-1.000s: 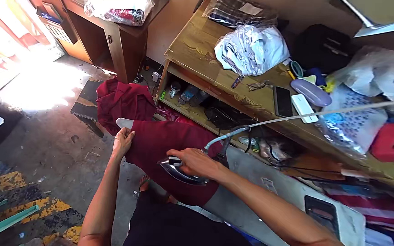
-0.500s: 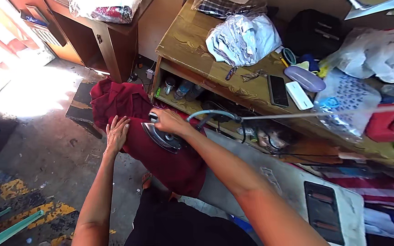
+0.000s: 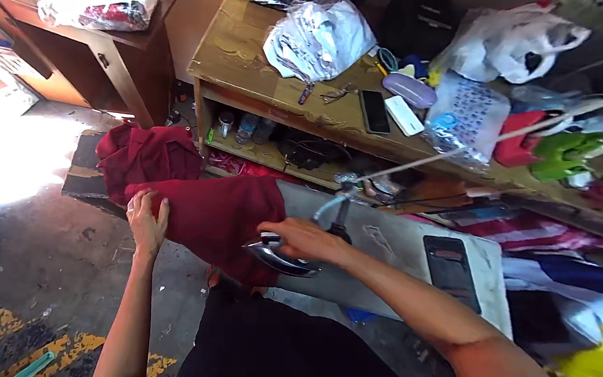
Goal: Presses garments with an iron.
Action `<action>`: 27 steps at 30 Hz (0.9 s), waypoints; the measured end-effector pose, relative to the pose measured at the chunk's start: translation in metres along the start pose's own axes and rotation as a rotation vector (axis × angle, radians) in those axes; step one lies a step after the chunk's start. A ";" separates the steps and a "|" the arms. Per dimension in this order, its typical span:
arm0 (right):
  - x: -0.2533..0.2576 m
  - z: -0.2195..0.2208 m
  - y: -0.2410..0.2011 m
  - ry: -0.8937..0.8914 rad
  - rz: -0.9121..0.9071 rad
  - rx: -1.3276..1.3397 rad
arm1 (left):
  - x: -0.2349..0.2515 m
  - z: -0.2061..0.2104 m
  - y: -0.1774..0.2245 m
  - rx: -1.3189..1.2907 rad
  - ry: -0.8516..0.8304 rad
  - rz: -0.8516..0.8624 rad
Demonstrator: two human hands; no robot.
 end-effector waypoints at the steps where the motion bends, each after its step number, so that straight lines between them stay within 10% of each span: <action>1: -0.023 0.004 0.023 0.047 0.087 0.040 | -0.013 0.000 0.020 0.004 -0.007 0.015; 8: -0.147 0.042 0.168 0.355 0.539 0.153 | -0.134 0.064 0.168 -0.065 -0.523 0.146; 16: -0.198 0.028 0.220 0.391 0.661 0.116 | -0.194 0.105 0.231 0.077 -0.655 0.266; 21: -0.091 -0.021 0.211 0.693 0.285 0.089 | -0.194 0.104 0.242 0.212 -0.603 0.228; 27: 0.104 -0.008 0.178 0.465 0.110 0.273 | -0.198 0.108 0.239 0.263 -0.501 0.285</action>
Point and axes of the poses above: each hand's wrist, its own x-axis towards the middle knuckle, its own z-axis out of the palm, y = z × x, the point moved 4 cm from there along x, towards the middle knuckle
